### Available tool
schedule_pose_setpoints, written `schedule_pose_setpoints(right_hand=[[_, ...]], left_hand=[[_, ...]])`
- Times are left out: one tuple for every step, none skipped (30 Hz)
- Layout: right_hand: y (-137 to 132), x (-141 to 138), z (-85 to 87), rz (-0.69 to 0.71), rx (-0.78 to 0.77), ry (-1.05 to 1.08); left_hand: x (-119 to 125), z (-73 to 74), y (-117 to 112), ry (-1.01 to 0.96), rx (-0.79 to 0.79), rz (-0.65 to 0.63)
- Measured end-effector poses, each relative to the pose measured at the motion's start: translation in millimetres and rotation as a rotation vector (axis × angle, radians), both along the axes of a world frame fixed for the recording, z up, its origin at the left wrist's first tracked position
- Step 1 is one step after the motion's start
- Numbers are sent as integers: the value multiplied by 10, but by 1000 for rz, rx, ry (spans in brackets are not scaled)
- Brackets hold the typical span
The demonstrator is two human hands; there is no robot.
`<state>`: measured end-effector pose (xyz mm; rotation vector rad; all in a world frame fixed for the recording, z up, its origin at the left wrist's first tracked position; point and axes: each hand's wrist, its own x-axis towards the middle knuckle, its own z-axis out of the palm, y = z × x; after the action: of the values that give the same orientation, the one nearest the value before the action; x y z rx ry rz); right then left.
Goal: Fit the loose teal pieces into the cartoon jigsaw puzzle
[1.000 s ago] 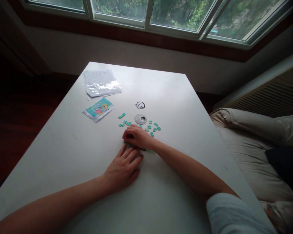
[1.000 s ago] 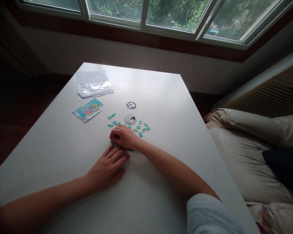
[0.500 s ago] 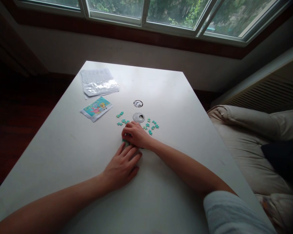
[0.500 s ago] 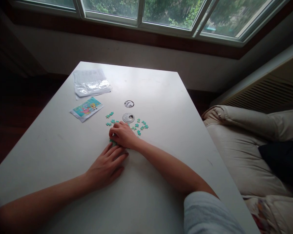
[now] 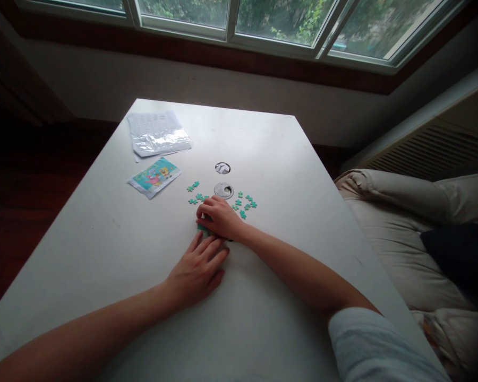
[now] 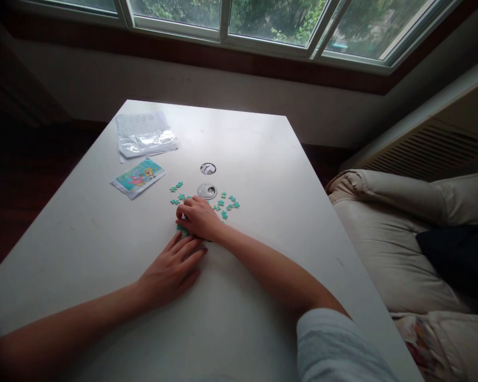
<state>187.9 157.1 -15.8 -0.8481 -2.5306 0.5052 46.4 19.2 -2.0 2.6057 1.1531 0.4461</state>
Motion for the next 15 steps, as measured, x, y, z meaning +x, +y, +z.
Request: schedule_pose_setpoints(right_hand=[[8, 1, -3, 8, -2, 2], [14, 2, -5, 18, -2, 4], [20, 5, -7, 26, -1, 5], [24, 7, -8, 29, 3, 7], [25, 10, -9, 28, 7, 11], [26, 12, -8, 24, 12, 17], [27, 15, -6, 21, 15, 27], [29, 20, -2, 18, 12, 42], [34, 29, 3, 15, 2, 62], [44, 42, 9, 7, -13, 88], [62, 61, 17, -5, -31, 118], [87, 87, 26, -24, -48, 150], [122, 120, 37, -49, -63, 180], [165, 163, 50, -77, -71, 208], [215, 213, 66, -108, -75, 230]], left_hand=[[-1, -1, -1, 3, -1, -1], [-2, -1, -1, 7, -2, -1], [-3, -1, -2, 10, -4, -2], [-3, -2, -3, 12, -6, -3], [-4, -3, -3, 12, -5, -3], [-5, -6, -4, 12, -4, -2], [-6, -10, -4, 14, -3, -1], [-8, -15, -4, 17, -1, 0], [-10, -21, -5, 23, 0, -1], [-13, -27, -5, 29, 2, -2], [-16, -33, -5, 36, 6, -5], [-19, -38, -6, 41, 12, -7], [-23, -42, -6, 44, 19, -9], [-25, -43, -7, 46, 27, -9], [-27, -43, -9, 48, 33, -7]])
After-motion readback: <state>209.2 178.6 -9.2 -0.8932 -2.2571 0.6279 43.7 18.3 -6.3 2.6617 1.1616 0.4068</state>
